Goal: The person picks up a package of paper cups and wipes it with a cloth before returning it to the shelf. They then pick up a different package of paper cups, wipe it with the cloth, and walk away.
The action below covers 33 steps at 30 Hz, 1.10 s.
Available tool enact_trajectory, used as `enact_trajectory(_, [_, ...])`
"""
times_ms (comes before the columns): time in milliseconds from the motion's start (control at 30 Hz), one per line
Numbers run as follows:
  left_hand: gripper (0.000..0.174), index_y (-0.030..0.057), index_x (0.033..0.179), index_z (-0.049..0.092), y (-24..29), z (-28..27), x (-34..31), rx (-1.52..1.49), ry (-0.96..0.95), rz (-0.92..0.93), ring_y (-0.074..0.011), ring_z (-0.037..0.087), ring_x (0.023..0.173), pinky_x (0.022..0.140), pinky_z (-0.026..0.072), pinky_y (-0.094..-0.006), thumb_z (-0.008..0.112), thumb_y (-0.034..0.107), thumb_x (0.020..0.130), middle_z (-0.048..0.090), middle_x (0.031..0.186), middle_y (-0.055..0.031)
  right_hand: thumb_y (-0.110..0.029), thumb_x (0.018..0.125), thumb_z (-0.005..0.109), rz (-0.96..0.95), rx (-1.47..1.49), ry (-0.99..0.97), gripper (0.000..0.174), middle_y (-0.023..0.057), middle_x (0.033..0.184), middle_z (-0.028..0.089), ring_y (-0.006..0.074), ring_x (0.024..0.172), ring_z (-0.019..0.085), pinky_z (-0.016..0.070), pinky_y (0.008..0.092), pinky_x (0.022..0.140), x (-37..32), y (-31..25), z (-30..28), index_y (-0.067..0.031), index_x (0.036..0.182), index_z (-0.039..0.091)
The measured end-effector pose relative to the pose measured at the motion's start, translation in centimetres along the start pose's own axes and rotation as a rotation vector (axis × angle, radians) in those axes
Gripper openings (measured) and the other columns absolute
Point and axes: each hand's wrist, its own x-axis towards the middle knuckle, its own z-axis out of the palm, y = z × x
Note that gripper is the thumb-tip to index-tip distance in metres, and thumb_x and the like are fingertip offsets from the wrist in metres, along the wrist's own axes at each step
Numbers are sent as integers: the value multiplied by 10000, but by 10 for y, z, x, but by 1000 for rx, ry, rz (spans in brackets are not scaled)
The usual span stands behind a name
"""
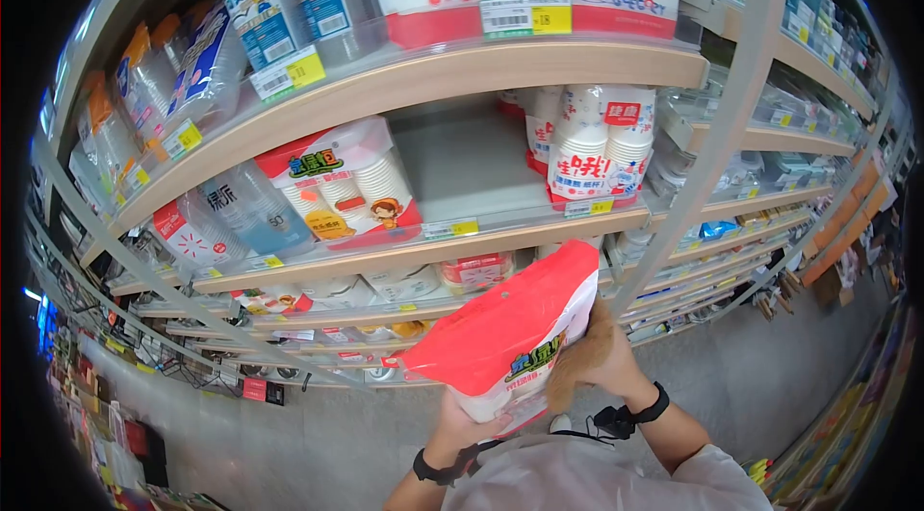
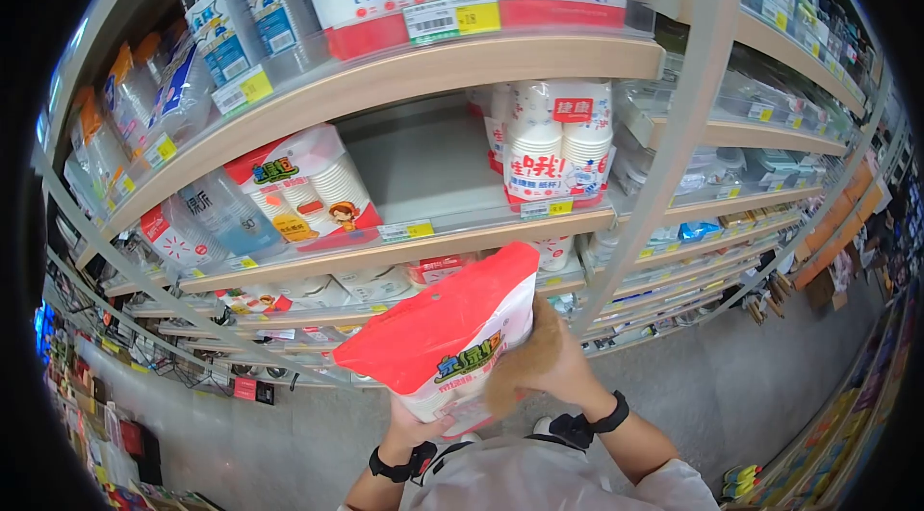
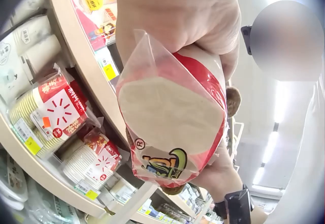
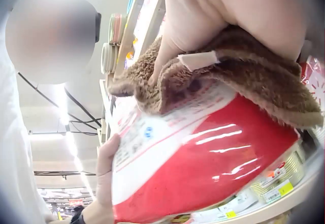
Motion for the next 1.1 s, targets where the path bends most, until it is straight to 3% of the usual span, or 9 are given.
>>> enact_trajectory(267, [774,-7,1263,401,6,-35,-12,-77,9,-85,-184,524,1093,932,421,-347,798,86,606,536,1199,-109,-127,580,860,48,43,-15,943,89,1234,513,174,1100,519,428,347,947,15,-14,22,-8,1345,322])
enact_trajectory(367, [790,-6,1278,385,2,-56,-14,7,-23,-74,-188,518,1104,935,420,-348,795,87,609,534,1207,-110,-162,602,842,153,299,180,918,74,1172,531,176,1043,551,478,329,888,15,-5,18,-35,1346,319])
enact_trajectory(500, [768,-14,1273,405,12,-64,-12,123,-128,-104,-191,522,1108,946,413,-347,785,85,614,538,1216,-116,-123,632,813,89,327,127,888,104,1250,498,197,1154,491,407,366,976,23,0,37,-16,1356,310])
enact_trajectory(567, [749,-27,1260,431,13,-70,-15,113,-135,-103,-193,535,1101,952,413,-349,785,91,611,548,1215,-120,-100,614,821,-97,-16,103,911,103,1295,466,201,1176,470,400,370,982,31,0,58,-17,1361,304])
enact_trajectory(800, [757,-15,1273,388,-6,-98,-27,-51,24,-111,-207,514,1131,954,412,-351,774,77,628,538,1207,-126,-59,599,832,61,53,191,872,107,1229,527,194,1126,510,412,340,957,46,-12,119,5,1334,367])
enact_trajectory(867, [744,-20,1267,392,-10,-101,-27,-163,60,-99,-212,519,1130,952,419,-357,772,75,634,541,1201,-132,-78,619,835,-79,-263,174,938,130,1311,484,185,1177,473,381,337,993,44,-4,129,53,1381,304])
enact_trajectory(933, [735,-25,1259,392,-9,-105,-25,-200,130,-100,-222,529,1122,949,431,-366,776,83,642,538,1200,-142,-95,617,846,23,-142,186,983,137,1330,469,177,1180,469,381,332,992,30,7,131,55,1400,271])
enact_trajectory(1033, [747,-47,1275,357,-10,-110,-25,-128,98,-94,-239,536,1108,939,440,-373,763,94,664,520,1212,-162,-96,641,830,41,-235,446,660,109,1191,561,182,1071,548,425,324,934,-7,38,129,38,1201,509])
enact_trajectory(1100, [758,-63,1294,324,-14,-110,-21,-91,82,-47,-253,529,1115,946,438,-381,747,93,684,503,1227,-177,-96,648,823,13,-368,442,581,105,1127,585,182,1026,570,443,326,903,-11,37,123,27,1137,536])
